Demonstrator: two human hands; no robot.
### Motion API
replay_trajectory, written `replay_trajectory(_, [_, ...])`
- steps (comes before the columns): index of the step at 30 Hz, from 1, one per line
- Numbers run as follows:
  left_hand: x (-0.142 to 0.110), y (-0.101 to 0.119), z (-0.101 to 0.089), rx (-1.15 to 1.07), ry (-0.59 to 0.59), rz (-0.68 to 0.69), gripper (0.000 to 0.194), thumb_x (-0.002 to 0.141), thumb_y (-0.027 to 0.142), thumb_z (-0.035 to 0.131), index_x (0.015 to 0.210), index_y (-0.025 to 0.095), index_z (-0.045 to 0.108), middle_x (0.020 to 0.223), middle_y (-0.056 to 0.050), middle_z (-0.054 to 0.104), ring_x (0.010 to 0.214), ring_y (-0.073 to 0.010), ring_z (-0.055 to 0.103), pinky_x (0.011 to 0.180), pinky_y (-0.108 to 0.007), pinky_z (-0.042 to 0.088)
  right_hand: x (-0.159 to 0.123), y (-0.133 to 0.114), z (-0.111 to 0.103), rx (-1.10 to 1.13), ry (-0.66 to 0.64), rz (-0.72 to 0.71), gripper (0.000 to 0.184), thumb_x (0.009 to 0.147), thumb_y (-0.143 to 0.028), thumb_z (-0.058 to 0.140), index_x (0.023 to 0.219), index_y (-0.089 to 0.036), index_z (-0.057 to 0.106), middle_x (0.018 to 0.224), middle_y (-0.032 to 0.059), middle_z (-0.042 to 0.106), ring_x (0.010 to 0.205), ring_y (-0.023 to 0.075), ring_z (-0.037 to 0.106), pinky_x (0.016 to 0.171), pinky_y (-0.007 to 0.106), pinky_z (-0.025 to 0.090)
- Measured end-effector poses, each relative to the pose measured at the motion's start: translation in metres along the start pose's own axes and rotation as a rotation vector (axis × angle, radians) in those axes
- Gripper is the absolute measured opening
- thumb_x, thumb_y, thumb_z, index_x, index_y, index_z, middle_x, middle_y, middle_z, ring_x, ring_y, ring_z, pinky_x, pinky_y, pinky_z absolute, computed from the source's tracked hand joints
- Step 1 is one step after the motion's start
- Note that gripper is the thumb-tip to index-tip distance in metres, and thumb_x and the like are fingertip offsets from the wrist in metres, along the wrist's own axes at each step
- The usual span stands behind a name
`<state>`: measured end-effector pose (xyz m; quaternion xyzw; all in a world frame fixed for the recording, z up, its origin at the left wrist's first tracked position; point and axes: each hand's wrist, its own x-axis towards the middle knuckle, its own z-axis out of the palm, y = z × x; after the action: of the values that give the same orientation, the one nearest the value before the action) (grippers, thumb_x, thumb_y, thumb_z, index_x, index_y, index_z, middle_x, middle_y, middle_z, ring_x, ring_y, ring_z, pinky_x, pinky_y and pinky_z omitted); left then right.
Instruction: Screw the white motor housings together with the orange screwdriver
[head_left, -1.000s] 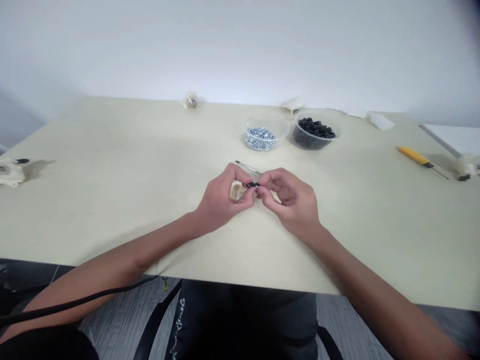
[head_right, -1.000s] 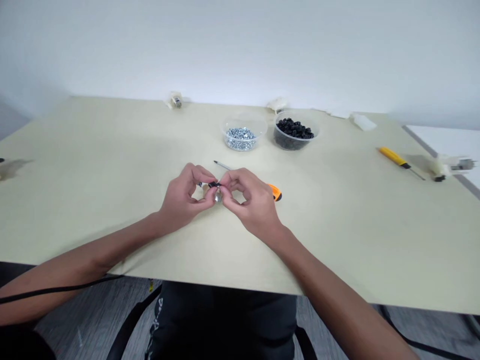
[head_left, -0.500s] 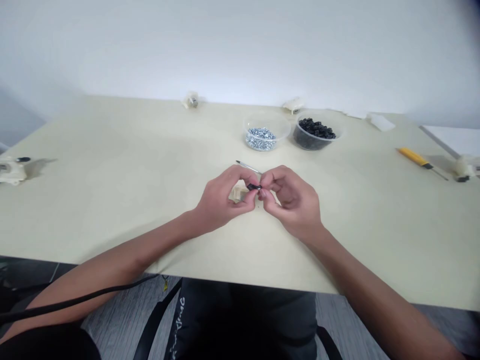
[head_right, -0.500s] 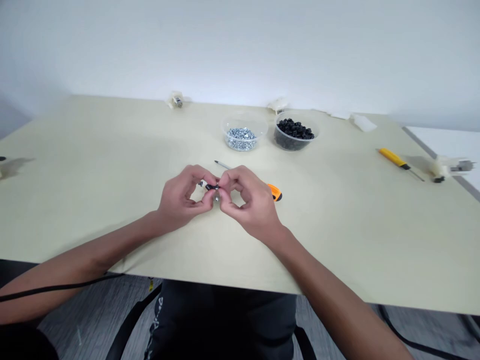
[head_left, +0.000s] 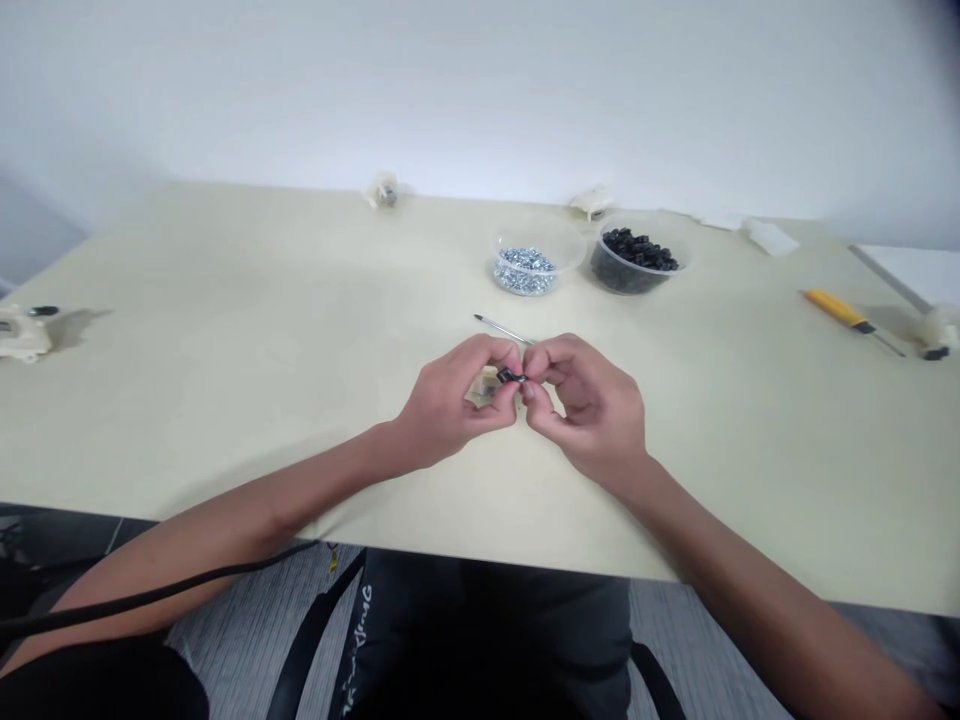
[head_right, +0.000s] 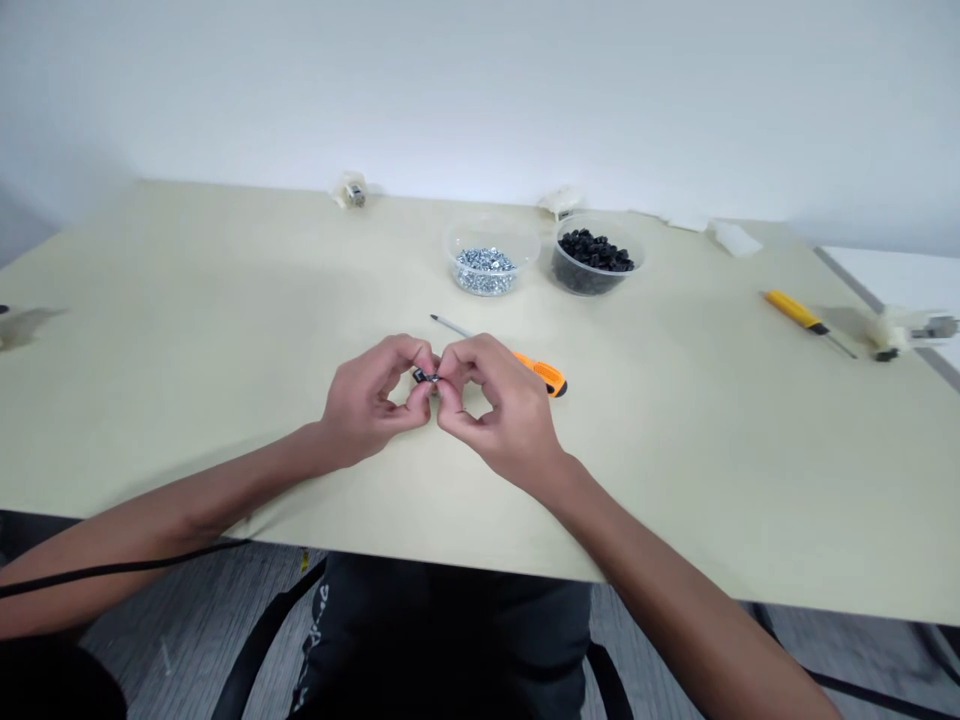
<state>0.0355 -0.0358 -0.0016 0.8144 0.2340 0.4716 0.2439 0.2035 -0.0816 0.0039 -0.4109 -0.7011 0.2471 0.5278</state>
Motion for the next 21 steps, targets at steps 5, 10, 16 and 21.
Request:
replay_trajectory(5, [-0.0006, 0.0014, 0.0, 0.013, -0.012, -0.006, 0.018, 0.079, 0.009, 0.056, 0.092, 0.02, 0.051, 0.085, 0.0, 0.063, 0.076, -0.0094, 0.059, 0.067, -0.021, 0.048, 0.0003, -0.0003, 0.0011, 0.036, -0.01, -0.01, 0.02, 0.081, -0.005, 0.059, 0.093, -0.021, 0.055, 0.088, 0.0018, 0.056, 0.083, 0.0149, 0.059, 0.074, 0.033, 0.053])
replay_trajectory(10, [0.0028, 0.0014, -0.0022, -0.033, -0.026, -0.02, 0.019, 0.078, 0.008, 0.057, 0.092, 0.02, 0.05, 0.085, 0.0, 0.062, 0.072, -0.009, 0.06, 0.064, -0.021, 0.048, 0.0002, 0.0005, 0.004, 0.092, 0.015, -0.023, 0.021, 0.082, -0.004, 0.059, 0.095, -0.022, 0.057, 0.09, 0.0021, 0.056, 0.083, 0.0141, 0.058, 0.073, 0.032, 0.053])
replay_trajectory(16, [0.0033, -0.0027, -0.0027, -0.135, -0.003, -0.016, 0.024, 0.08, 0.008, 0.061, 0.099, 0.021, 0.052, 0.089, -0.001, 0.063, 0.081, -0.0113, 0.064, 0.071, -0.024, 0.052, 0.0007, 0.0012, 0.0052, 0.199, 0.07, -0.024, 0.024, 0.085, -0.003, 0.059, 0.1, -0.023, 0.06, 0.094, 0.0022, 0.055, 0.086, 0.0118, 0.059, 0.074, 0.028, 0.055])
replay_trajectory(21, [0.0033, -0.0027, -0.0019, -0.123, 0.056, -0.069, 0.025, 0.083, 0.015, 0.066, 0.104, 0.021, 0.053, 0.095, -0.003, 0.064, 0.089, -0.0137, 0.064, 0.075, -0.027, 0.055, 0.0017, 0.0025, 0.0028, 0.211, 0.083, 0.005, 0.02, 0.087, -0.005, 0.059, 0.098, -0.023, 0.061, 0.095, 0.0023, 0.056, 0.085, 0.0117, 0.061, 0.074, 0.028, 0.055])
